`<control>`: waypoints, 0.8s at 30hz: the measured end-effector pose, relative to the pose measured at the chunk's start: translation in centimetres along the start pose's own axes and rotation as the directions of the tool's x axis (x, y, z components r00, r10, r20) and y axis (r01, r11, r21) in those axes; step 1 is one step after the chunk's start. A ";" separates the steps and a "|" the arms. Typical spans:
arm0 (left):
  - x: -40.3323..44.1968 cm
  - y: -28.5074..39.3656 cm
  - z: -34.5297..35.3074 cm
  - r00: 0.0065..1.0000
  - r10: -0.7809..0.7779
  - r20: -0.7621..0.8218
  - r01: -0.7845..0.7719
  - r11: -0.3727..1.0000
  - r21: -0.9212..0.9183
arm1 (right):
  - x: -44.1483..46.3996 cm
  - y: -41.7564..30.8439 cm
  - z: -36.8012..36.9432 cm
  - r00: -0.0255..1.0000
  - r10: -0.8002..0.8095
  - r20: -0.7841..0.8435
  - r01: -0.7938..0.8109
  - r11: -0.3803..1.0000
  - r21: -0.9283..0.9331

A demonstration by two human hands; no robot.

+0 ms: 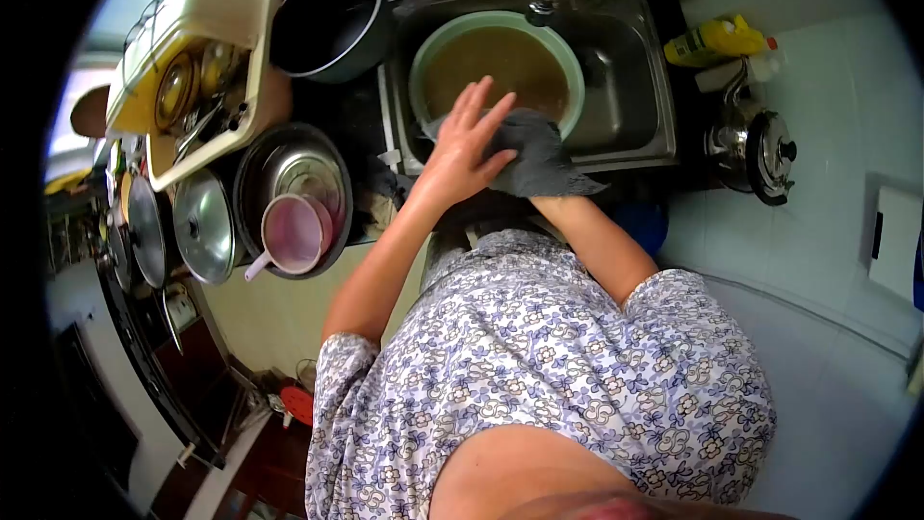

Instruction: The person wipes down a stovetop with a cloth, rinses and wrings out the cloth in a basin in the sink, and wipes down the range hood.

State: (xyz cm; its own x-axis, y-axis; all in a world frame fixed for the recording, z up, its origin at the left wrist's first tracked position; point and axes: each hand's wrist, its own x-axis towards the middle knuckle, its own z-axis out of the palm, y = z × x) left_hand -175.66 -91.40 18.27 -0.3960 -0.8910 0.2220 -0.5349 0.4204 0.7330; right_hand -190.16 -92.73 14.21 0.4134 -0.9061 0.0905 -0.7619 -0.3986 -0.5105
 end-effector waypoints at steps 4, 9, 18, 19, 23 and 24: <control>-1.8 -2.1 -1.0 0.946 -0.323 0.020 0.316 0.910 -0.268 | -0.3 11.6 1.1 0.904 0.425 -0.047 -0.424 0.905 0.030; -7.9 -6.4 -0.6 0.750 -0.646 0.143 0.609 0.590 -0.530 | 4.8 21.3 0.0 0.668 0.551 -0.500 -0.375 0.830 0.414; -7.7 -6.0 -0.4 0.562 -0.805 0.189 0.692 0.333 -0.640 | 16.8 24.5 5.8 0.562 0.539 -0.627 -0.297 0.839 0.456; -7.7 -6.1 -0.3 0.560 -0.804 0.199 0.698 0.328 -0.637 | 17.0 24.4 6.6 0.561 0.543 -0.624 -0.310 0.837 0.450; -6.0 -6.5 -0.4 0.602 -0.770 0.212 0.675 0.348 -0.650 | 17.8 24.3 7.5 0.526 0.572 -0.629 -0.329 0.819 0.469; -5.6 -6.0 -0.6 0.611 -0.761 0.215 0.668 0.350 -0.657 | 17.7 24.3 7.4 0.520 0.582 -0.625 -0.330 0.812 0.481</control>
State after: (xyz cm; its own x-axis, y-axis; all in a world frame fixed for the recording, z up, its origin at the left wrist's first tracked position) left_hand -169.80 -89.06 12.99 0.0043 -0.8279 -0.5608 0.0385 -0.5603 0.8274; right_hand -197.68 -117.38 -2.95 -0.5401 -0.7920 0.2848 -0.5153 0.0436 -0.8559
